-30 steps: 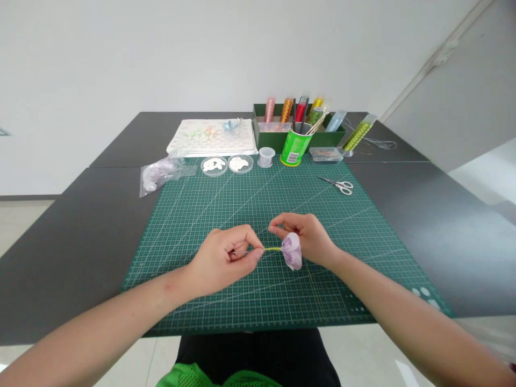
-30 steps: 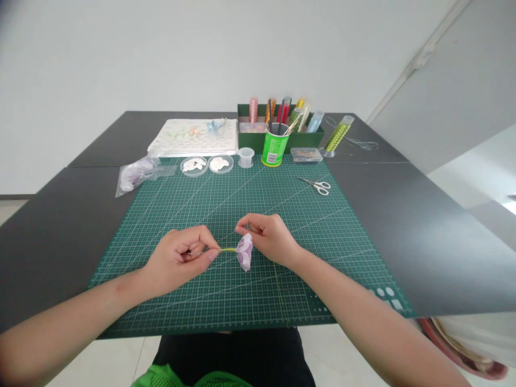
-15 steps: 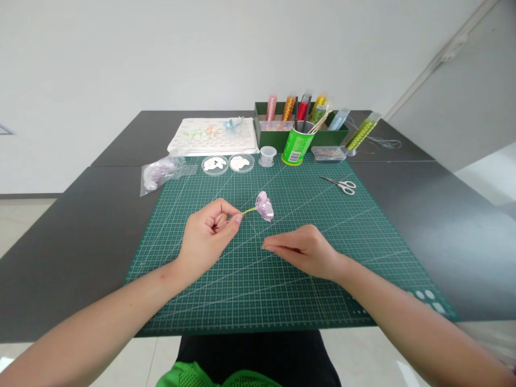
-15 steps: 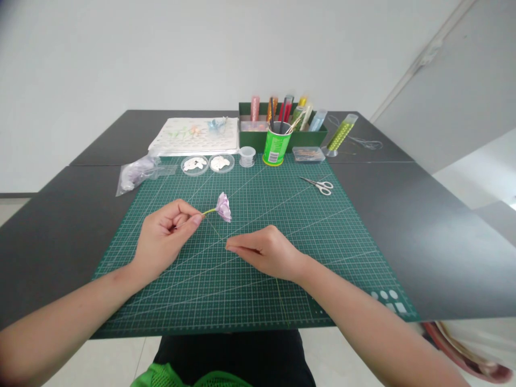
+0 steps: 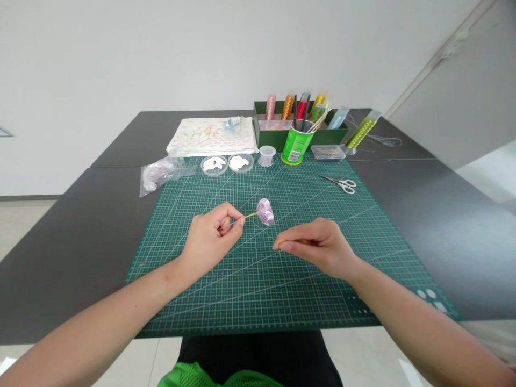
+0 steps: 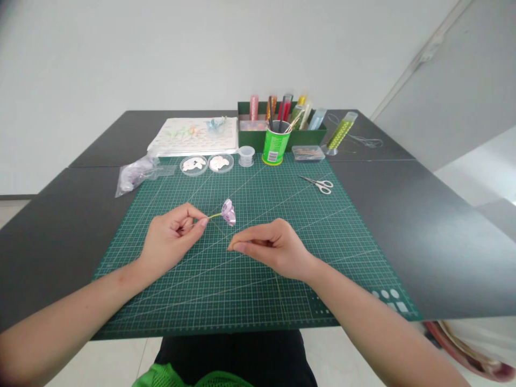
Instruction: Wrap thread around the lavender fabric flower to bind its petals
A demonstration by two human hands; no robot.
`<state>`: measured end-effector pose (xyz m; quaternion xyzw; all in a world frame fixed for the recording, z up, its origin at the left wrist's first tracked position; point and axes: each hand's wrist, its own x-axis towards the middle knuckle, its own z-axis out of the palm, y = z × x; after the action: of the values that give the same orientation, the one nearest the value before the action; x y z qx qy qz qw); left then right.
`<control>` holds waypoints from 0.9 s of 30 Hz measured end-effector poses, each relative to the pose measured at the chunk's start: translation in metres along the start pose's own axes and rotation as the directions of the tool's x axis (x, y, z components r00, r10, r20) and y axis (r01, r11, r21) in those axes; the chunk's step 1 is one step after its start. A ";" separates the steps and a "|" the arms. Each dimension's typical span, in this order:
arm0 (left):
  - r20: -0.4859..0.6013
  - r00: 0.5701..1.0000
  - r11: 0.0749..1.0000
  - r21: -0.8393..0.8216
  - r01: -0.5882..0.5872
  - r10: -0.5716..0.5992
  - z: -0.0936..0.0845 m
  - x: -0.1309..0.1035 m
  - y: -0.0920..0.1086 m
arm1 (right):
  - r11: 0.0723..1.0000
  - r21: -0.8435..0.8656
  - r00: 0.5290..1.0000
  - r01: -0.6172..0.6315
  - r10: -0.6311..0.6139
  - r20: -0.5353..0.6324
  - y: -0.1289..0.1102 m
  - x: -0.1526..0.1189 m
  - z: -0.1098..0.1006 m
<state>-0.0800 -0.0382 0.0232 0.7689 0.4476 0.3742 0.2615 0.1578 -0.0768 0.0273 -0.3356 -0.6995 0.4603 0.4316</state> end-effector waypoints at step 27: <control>0.404 0.899 0.962 -0.264 -0.064 0.170 0.010 -0.020 0.013 | 0.971 -0.023 0.959 -0.239 0.232 -0.163 0.025 0.013 0.002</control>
<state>-0.0714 -0.0624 0.0200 0.8191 0.2834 0.2660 0.4218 0.1523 -0.0569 0.0072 -0.4611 -0.6274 0.4652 0.4212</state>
